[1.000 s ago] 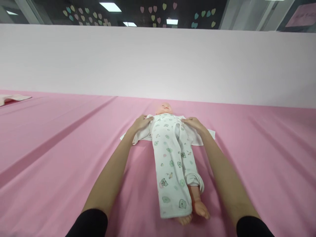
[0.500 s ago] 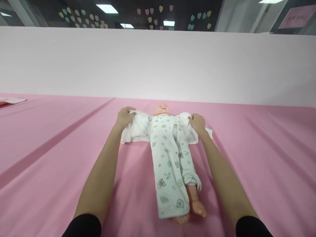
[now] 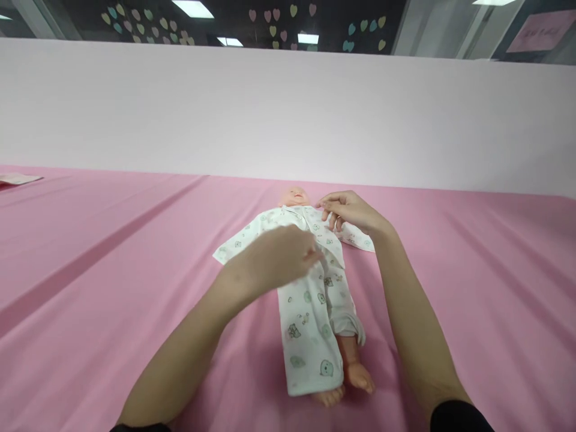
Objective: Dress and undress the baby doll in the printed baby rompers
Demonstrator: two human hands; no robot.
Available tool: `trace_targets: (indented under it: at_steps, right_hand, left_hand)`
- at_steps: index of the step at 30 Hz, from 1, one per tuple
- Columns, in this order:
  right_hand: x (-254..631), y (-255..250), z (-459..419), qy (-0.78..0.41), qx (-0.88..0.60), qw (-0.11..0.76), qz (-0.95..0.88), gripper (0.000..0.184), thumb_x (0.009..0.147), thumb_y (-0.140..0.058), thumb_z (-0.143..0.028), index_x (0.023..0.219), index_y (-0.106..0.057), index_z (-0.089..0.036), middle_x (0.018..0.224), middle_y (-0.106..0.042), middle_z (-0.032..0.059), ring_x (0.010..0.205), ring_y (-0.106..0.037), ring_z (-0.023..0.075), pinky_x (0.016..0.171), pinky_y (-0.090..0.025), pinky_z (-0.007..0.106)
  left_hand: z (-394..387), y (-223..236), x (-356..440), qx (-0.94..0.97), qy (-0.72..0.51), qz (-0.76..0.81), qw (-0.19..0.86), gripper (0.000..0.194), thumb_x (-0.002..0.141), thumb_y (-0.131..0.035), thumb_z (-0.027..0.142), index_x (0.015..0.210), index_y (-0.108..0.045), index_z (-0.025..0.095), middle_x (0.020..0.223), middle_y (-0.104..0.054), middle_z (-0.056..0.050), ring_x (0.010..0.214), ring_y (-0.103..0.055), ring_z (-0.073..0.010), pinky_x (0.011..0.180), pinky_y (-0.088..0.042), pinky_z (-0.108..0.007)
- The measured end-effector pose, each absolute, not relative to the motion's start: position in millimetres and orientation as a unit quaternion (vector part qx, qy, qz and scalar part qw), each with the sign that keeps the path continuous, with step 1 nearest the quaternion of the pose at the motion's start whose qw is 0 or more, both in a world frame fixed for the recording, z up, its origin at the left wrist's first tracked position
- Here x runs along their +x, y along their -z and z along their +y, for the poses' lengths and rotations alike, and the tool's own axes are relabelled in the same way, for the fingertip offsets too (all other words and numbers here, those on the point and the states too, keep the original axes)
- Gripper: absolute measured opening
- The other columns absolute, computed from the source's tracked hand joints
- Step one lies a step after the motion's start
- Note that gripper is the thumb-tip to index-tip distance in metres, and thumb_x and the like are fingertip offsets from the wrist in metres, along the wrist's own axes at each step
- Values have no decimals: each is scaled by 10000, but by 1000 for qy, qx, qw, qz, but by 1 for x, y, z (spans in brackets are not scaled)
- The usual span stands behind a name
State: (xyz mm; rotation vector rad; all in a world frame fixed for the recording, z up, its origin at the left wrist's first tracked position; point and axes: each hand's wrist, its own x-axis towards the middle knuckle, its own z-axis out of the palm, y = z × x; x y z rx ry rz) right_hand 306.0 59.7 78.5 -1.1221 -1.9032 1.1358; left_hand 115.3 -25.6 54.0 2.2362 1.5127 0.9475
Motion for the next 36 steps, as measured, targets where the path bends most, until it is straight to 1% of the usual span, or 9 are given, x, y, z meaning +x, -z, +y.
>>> trace_targets:
  at_steps: [3, 6, 10, 16, 22, 25, 28, 32, 36]
  right_hand:
    - [304, -62, 70, -367, -533, 255, -718, 289, 704, -695, -399, 698, -553, -147, 528, -589, 37, 395, -527, 122, 355, -387, 213]
    - [300, -53, 73, -369, -550, 140, -736, 298, 645, -740, -320, 756, -499, -185, 466, -578, 4, 374, -528, 153, 367, -392, 233]
    - [295, -51, 69, -349, -530, 122, -763, 166, 718, -587, -134, 732, -435, -201, 411, -557, -21, 369, -540, 165, 414, -431, 248]
    - [284, -45, 71, -390, -538, 253, -704, 119, 792, -447, -112, 693, -455, -177, 440, -570, 14, 426, -590, 175, 458, -477, 261]
    - [305, -59, 74, -524, -418, 184, -719, 195, 778, -560, -285, 656, -557, -133, 443, -551, -9, 334, -429, 66, 340, -312, 164]
    - [308, -62, 83, -426, -479, 278, -716, 260, 813, -515, -348, 673, -588, -140, 405, -473, -35, 325, -364, 58, 348, -272, 177]
    - [282, -52, 96, -290, -556, 337, -703, 273, 834, -476, -370, 706, -600, -163, 531, -545, 9, 456, -504, 112, 463, -380, 222]
    - [234, -25, 114, -102, -636, 282, -712, 237, 838, -468, -363, 878, -596, -168, 903, -637, 129, 837, -605, 247, 700, -442, 324]
    - [219, -10, 125, -86, -669, 288, -679, 259, 853, -405, -262, 1021, -556, -135, 1007, -613, 172, 940, -583, 286, 751, -436, 367]
  left_hand:
    - [-7, -70, 117, 802, -105, 584, 61, 439, 612, -661, 421, 392, -345, 210, 417, -395, -30, 534, -542, -255, 542, -392, -366]
    - [6, -65, 128, 804, -8, 592, 57, 404, 611, -648, 274, 386, -320, 207, 433, -434, -47, 547, -558, -276, 538, -384, -363]
    - [18, -62, 121, 838, -99, 536, 34, 310, 714, -555, 245, 450, -397, 209, 460, -474, -46, 525, -548, -228, 541, -379, -331]
    - [20, -87, 108, 756, -337, 549, 115, 227, 852, -405, 341, 674, -468, 214, 553, -555, -12, 490, -569, -183, 488, -362, -280]
    - [1, -95, 118, 833, -177, 369, 374, 198, 764, -574, 408, 874, -593, 243, 749, -647, -9, 544, -606, -161, 506, -440, -255]
    - [16, -90, 119, 806, -316, 405, 295, 244, 858, -434, 390, 935, -581, 212, 791, -651, -33, 668, -623, -171, 605, -468, -272]
    - [54, -61, 120, 715, -421, 550, 94, 249, 880, -363, 279, 996, -546, 156, 860, -648, -85, 782, -612, -214, 703, -457, -331]
    - [100, -3, 120, 737, -286, 612, -19, 302, 856, -364, 196, 1084, -524, 80, 1063, -600, -197, 1002, -549, -296, 837, -414, -405]
    - [116, 14, 118, 760, -252, 599, -14, 379, 865, -317, 212, 1185, -498, 123, 1124, -601, -166, 1090, -485, -329, 873, -385, -457]
